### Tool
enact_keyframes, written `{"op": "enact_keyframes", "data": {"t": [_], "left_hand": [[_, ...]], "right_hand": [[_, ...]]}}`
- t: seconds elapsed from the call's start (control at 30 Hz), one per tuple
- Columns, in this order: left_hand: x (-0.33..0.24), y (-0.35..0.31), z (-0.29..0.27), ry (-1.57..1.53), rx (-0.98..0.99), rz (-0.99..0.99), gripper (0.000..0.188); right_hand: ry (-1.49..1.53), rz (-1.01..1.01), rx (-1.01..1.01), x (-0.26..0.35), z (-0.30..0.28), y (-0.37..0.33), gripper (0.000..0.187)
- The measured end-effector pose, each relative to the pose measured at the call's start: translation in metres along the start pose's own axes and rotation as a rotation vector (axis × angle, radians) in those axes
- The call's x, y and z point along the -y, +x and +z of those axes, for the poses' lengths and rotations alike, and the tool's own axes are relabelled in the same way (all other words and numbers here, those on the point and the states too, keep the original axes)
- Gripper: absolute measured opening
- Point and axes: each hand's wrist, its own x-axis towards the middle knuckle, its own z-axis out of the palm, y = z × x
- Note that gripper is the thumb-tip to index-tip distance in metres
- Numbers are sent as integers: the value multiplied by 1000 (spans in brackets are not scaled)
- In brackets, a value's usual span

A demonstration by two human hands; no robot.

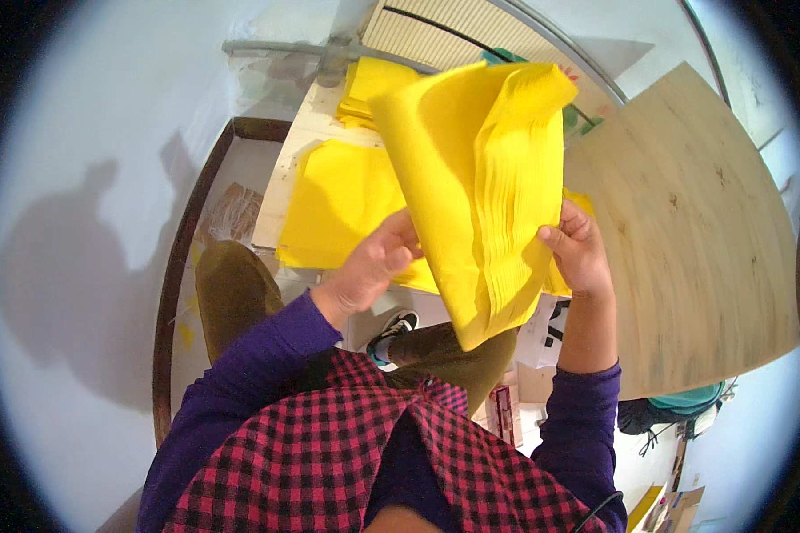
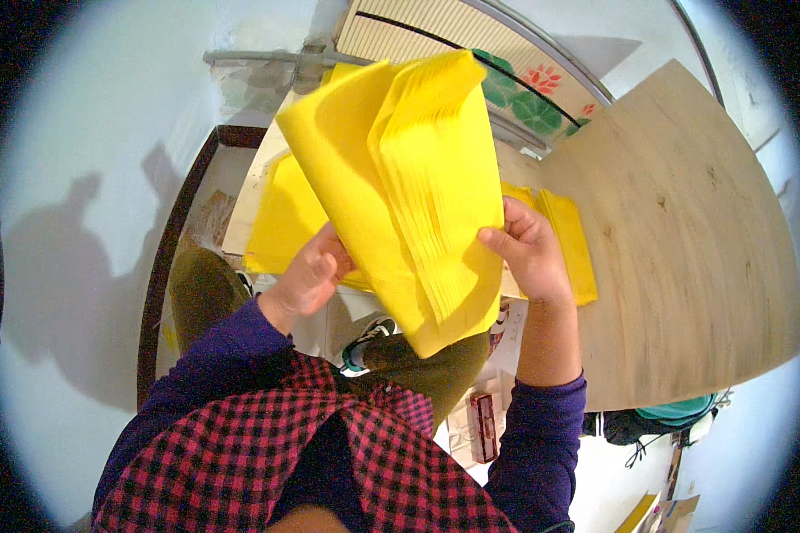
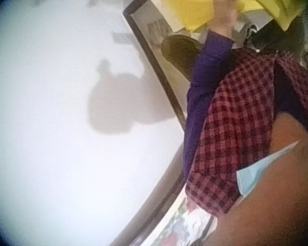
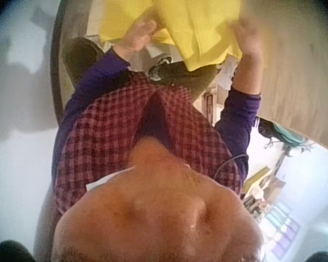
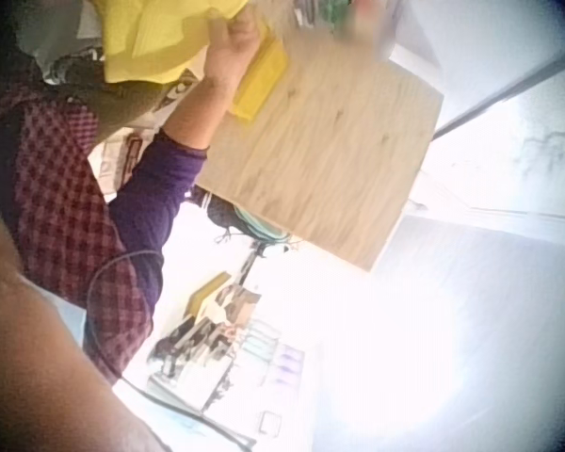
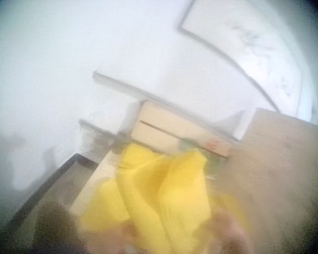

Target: The person folds multiple yellow cloths on a wooden table. They smooth each cloth, fold it in half, then fold it again, and stack the folded pieces. The person repeats this process for several cloths throughout the clip.

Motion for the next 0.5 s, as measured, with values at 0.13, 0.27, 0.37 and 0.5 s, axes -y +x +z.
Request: {"op": "enact_keyframes", "data": {"t": [0.13, 0.27, 0.37, 0.5], "left_hand": [[-5, -7, 45, -154, -48, -126, 67], [-1, -25, 46, -426, -148, -288, 55], [18, -40, 33, -388, -371, -402, 44], [48, -64, 8, -270, -639, -724, 42]], "right_hand": [[209, 33, -107, -4, 13, -7, 28], [386, 165, -183, -37, 20, 9, 28], [446, 317, -184, -91, 24, 33, 29], [391, 558, -297, -175, 42, 43, 28]]}}
